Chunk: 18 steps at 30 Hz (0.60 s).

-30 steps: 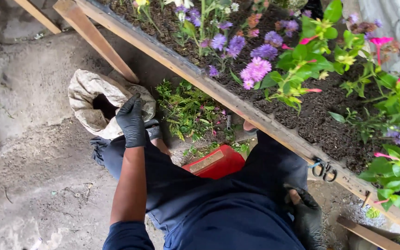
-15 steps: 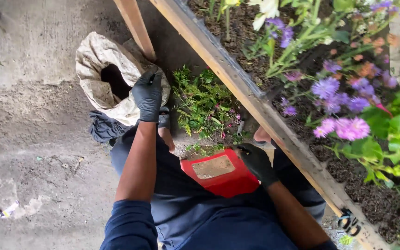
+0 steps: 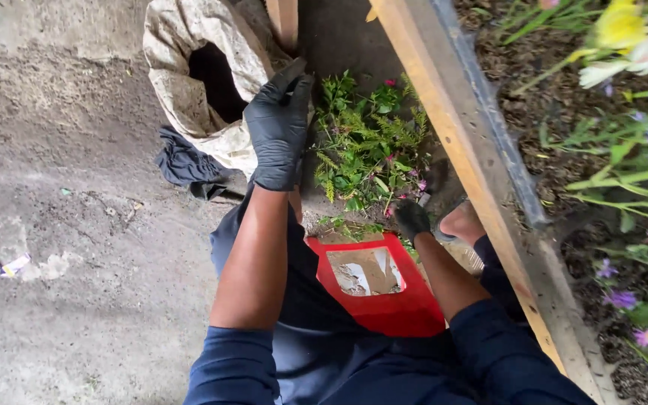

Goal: Trimming flower stems with scissors and planting them into a wooden tray filled with soil

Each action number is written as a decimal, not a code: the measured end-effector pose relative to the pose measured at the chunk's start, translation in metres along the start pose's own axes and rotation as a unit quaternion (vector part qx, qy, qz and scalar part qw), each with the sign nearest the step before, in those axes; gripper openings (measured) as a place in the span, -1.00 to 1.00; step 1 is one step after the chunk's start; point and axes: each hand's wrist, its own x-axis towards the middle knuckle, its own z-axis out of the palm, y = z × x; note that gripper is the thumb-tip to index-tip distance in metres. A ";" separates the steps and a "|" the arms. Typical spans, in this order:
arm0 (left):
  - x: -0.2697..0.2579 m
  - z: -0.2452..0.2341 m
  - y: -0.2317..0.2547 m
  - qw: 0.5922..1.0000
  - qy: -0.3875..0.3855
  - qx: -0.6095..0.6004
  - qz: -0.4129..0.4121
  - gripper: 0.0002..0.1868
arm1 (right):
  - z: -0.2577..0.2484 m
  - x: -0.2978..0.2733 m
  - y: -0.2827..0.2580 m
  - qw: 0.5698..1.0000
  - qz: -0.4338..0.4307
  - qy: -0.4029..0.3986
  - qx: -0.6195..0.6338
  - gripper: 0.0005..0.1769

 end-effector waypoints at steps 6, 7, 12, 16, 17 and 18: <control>-0.002 -0.010 0.001 0.999 -0.023 -0.001 -0.035 -0.72 | -0.010 0.046 -0.028 0.998 0.021 0.028 -0.050 -0.37; -0.002 -0.013 0.002 0.998 -0.030 -0.007 -0.049 -0.72 | 0.000 0.068 -0.018 0.992 -0.034 0.050 -0.114 -0.38; 0.002 -0.023 0.032 0.996 -0.018 -0.017 -0.088 -0.73 | -0.005 0.107 -0.061 0.956 -0.120 0.037 -0.266 -0.31; 0.007 -0.029 0.034 0.968 0.065 -0.120 -0.209 -0.75 | 0.009 0.143 -0.087 0.990 -0.079 0.054 -0.108 -0.68; 0.008 -0.032 0.013 0.991 0.050 -0.077 -0.099 -0.76 | 0.011 0.149 -0.097 0.995 -0.043 0.050 -0.080 -0.62; 0.009 -0.033 0.019 0.991 0.054 -0.075 -0.100 -0.76 | 0.036 0.179 -0.082 0.995 -0.046 0.047 -0.081 -0.62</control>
